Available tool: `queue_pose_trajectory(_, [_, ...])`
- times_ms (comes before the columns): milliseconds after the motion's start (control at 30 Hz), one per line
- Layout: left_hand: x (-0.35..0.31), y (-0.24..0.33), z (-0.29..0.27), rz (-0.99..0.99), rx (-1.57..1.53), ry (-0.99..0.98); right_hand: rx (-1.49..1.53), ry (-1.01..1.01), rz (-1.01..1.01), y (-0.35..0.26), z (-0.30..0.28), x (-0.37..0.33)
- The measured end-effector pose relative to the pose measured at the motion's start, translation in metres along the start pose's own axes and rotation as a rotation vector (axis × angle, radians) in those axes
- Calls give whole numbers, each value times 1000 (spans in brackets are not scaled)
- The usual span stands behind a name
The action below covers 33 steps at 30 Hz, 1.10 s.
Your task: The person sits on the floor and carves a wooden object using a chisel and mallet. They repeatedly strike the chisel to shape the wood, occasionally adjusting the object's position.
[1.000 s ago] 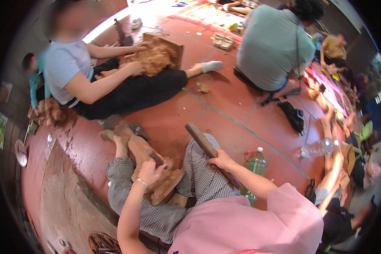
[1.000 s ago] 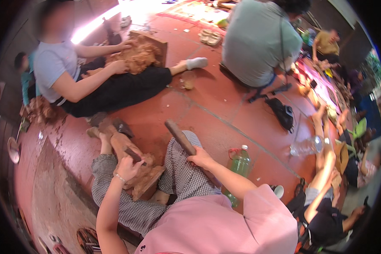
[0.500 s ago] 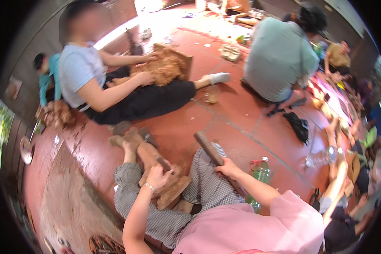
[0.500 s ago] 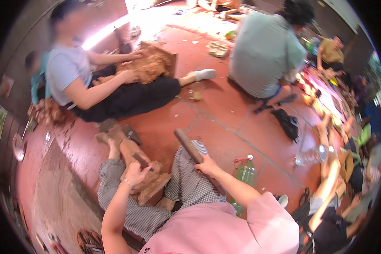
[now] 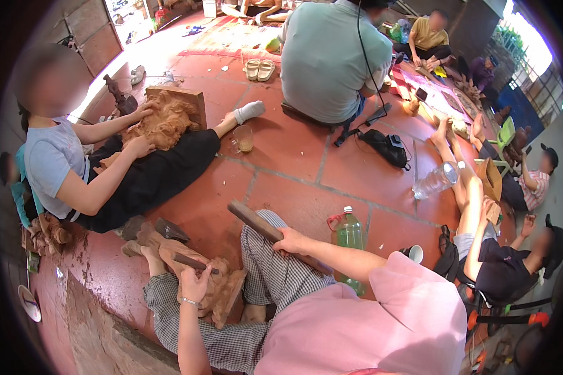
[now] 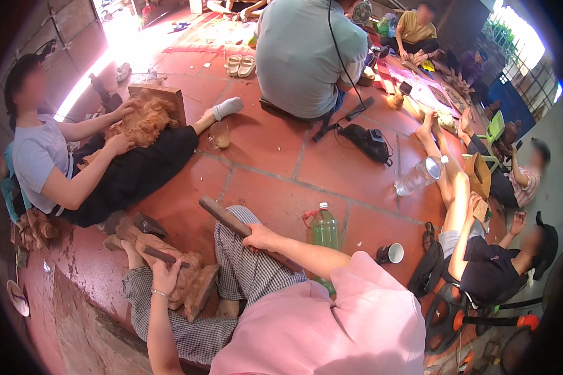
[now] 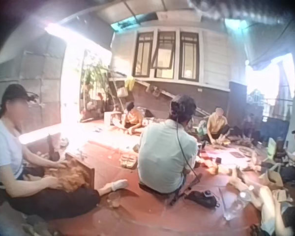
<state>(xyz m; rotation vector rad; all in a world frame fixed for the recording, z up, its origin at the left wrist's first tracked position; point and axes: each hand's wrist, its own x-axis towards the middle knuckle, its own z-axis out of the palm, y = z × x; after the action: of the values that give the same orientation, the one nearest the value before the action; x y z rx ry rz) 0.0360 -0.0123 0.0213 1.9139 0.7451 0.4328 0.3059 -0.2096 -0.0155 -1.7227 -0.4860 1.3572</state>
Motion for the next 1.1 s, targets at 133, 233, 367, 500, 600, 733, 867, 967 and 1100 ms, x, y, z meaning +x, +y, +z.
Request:
queue_pose_trajectory(133, [0,0,-2,-5,-8,-9,-1,-21,3,0,-1,1])
queue_pose_trajectory(233, [-2,-25,2,-2,-162,68,-7,-27,-31,0,-1,2])
queue_pose_trajectory(367, [-1,-40,-1,-28,-181,17,-31,-27,-26,-12,-2,-7])
queue_pose_trajectory(500, [-1,-35,0,-57,-241,17,-9,-39,-32,-4,-3,-1])
queue_pose_trajectory(600, [-1,-35,-2,-54,-214,-5,11,-28,-26,-1,-3,-1])
queue_pose_trajectory(733, [-1,-33,-4,-35,-155,-10,-20,-30,-37,0,-3,2])
queue_pose_trajectory(867, [2,-37,-3,-5,-42,-11,-21,-25,-22,-6,-7,-2])
queue_pose_trajectory(967, [4,-36,2,-51,-92,35,8,-26,-19,0,-8,3])
queue_pose_trajectory(1100, [7,-37,-3,-166,51,-18,-45,38,-19,22,-1,25])
